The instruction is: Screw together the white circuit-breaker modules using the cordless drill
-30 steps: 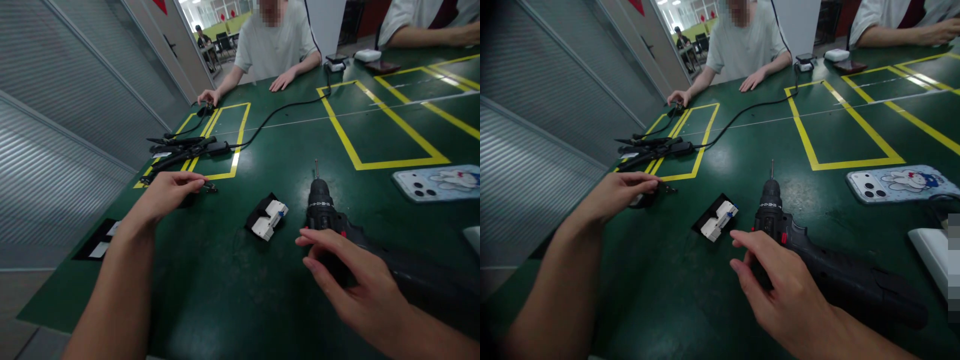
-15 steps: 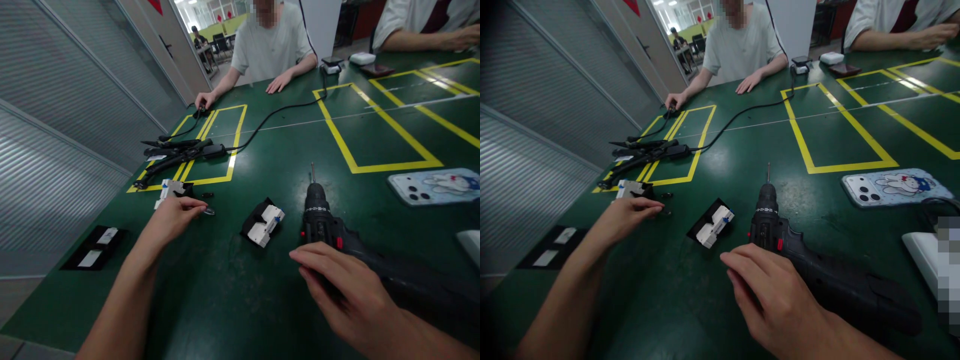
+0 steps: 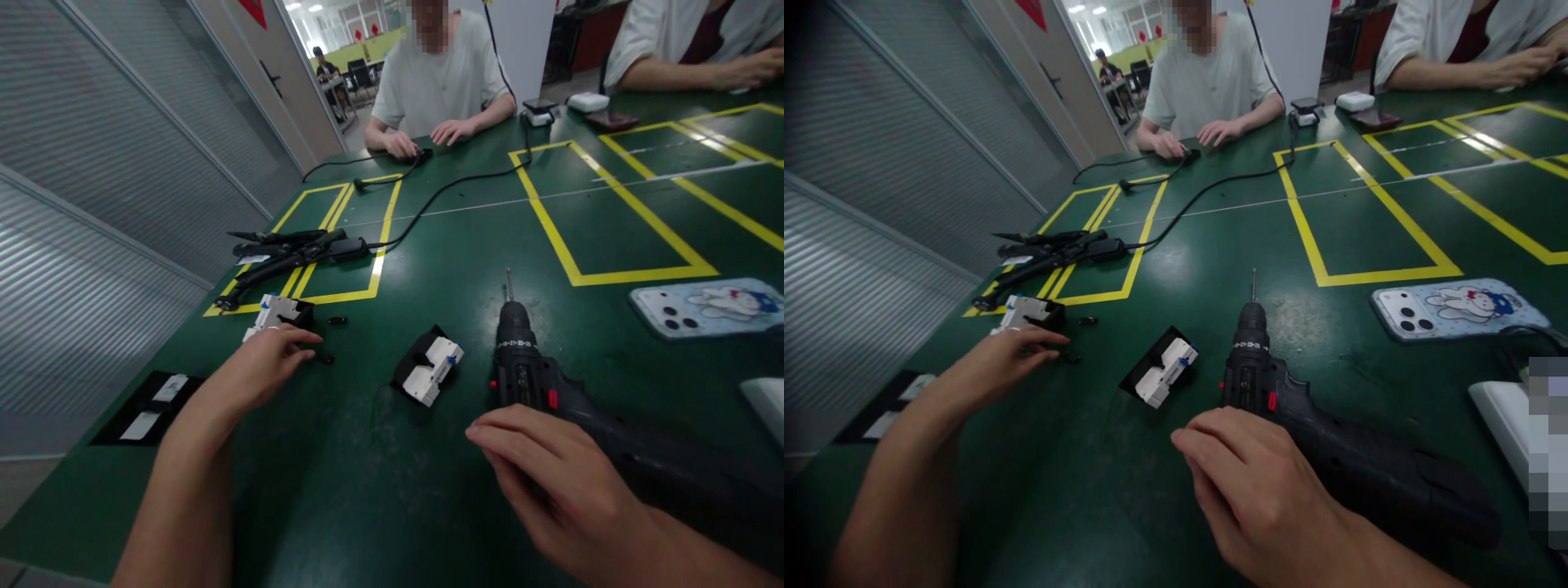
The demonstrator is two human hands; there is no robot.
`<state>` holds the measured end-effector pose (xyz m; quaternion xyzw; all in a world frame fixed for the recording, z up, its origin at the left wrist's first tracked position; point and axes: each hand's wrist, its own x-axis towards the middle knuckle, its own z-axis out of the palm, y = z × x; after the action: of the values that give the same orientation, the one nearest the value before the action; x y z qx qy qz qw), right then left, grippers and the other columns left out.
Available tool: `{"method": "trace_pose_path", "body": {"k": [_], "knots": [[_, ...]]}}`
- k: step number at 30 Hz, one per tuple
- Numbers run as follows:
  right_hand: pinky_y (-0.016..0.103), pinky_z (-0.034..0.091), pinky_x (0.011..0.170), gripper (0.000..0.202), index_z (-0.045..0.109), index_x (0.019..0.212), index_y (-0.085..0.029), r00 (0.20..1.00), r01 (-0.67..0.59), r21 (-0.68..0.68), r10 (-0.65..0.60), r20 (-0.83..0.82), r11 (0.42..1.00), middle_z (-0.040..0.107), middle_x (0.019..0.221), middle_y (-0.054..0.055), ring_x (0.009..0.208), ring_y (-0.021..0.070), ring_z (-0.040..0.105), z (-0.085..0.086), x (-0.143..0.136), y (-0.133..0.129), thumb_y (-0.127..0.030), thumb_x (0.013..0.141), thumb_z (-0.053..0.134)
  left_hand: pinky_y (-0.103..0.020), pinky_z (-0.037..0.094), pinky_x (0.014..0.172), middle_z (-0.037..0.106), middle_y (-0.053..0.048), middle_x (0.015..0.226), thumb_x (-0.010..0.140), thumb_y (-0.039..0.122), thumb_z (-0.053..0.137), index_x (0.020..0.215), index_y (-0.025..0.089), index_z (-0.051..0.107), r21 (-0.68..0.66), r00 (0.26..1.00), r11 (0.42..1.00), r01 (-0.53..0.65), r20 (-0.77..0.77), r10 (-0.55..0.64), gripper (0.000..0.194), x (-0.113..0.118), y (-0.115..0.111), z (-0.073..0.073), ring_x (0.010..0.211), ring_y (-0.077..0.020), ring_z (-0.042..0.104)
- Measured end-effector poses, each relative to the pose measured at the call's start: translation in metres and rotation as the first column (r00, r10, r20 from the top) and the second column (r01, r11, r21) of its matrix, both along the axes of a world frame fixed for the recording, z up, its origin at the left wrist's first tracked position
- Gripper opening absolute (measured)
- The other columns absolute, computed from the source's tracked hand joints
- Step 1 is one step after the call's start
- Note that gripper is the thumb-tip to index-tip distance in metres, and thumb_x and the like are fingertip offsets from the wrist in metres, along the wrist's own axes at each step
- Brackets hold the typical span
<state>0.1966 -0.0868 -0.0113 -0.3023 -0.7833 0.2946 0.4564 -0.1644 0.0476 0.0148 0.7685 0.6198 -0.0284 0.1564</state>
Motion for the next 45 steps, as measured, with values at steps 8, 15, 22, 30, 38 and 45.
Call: {"method": "trace_pose_path", "body": {"k": [8, 15, 22, 30, 38, 45], "knots": [[0.034, 0.041, 0.087, 0.031, 0.055, 0.119, -0.005, 1.0, -0.023, -0.011, 0.023, 0.008, 1.0, 0.046, 0.108, 0.01, 0.098, 0.022, 0.048, -0.002, -0.001, -0.002, 0.001, 0.095, 0.036, -0.039, 0.046, 0.081, 0.063, -0.009, 0.104, 0.086, 0.031, 0.048, 0.099, 0.016, 0.069, 0.003, 0.988, 0.989, 0.15, 0.037, -0.15, 0.029, 0.01, 0.009, -0.012, 0.089, -0.023, 0.059], [0.038, 0.041, 0.086, 0.029, 0.057, 0.118, -0.007, 0.999, -0.014, -0.046, 0.012, -0.038, 0.999, 0.046, 0.108, 0.008, 0.096, 0.0227, 0.048, 0.0, -0.002, 0.002, -0.001, 0.098, 0.037, -0.037, 0.047, 0.077, 0.06, -0.01, 0.107, 0.083, 0.036, 0.052, 0.101, 0.019, 0.067, 0.15, 0.995, 0.984, 0.095, 0.018, -0.099, 0.029, 0.018, 0.012, -0.01, 0.085, -0.0229, 0.059], [0.04, 0.038, 0.087, 0.027, 0.059, 0.114, -0.007, 0.989, 0.145, -0.013, -0.145, 0.014, 0.989, 0.045, 0.106, 0.008, 0.096, 0.025, 0.046, 0.0, 0.001, 0.019, -0.009, 0.099, 0.038, -0.037, 0.05, 0.077, 0.06, -0.008, 0.113, 0.089, 0.044, 0.046, 0.123, 0.023, 0.053, 0.188, 0.928, 0.98, 0.058, 0.351, -0.122, 0.041, 0.116, -0.04, 0.005, 0.095, -0.0233, 0.059], [0.04, 0.03, 0.101, 0.058, 0.057, 0.123, -0.005, 0.832, 0.228, 0.138, -0.266, 0.486, 0.964, 0.028, 0.128, 0.01, 0.111, 0.0285, 0.033, 0.006, -0.01, 0.029, 0.024, 0.074, 0.069, -0.037, 0.048, 0.089, 0.063, -0.007, 0.113, 0.093, 0.035, 0.042, 0.119, 0.023, 0.056, 0.038, 0.759, 0.966, 0.254, 0.611, -0.223, 0.032, 0.147, -0.052, -0.02, 0.101, -0.0193, 0.06], [0.038, 0.036, 0.095, 0.05, 0.062, 0.11, -0.005, 0.943, 0.137, 0.152, -0.176, 0.282, 0.979, 0.035, 0.123, 0.008, 0.105, 0.0287, 0.038, 0.004, -0.007, 0.035, 0.025, 0.074, 0.079, -0.022, 0.045, 0.063, 0.066, -0.003, 0.092, 0.091, 0.04, 0.046, 0.109, 0.02, 0.062, -0.267, 0.682, 0.934, 0.237, 0.731, 0.036, 0.031, 0.143, -0.052, -0.005, 0.075, -0.0134, 0.057], [0.035, 0.033, 0.094, 0.049, 0.058, 0.112, -0.005, 0.995, -0.067, 0.025, 0.069, -0.066, 0.997, 0.046, 0.109, 0.005, 0.1, 0.0239, 0.043, -0.004, -0.005, 0.034, 0.029, 0.081, 0.071, -0.018, 0.036, 0.056, 0.057, 0.002, 0.071, 0.083, 0.044, 0.058, 0.08, 0.016, 0.065, -0.589, 0.585, 0.796, 0.136, 0.696, 0.415, 0.028, 0.146, -0.056, 0.002, 0.062, -0.0081, 0.047]]}}
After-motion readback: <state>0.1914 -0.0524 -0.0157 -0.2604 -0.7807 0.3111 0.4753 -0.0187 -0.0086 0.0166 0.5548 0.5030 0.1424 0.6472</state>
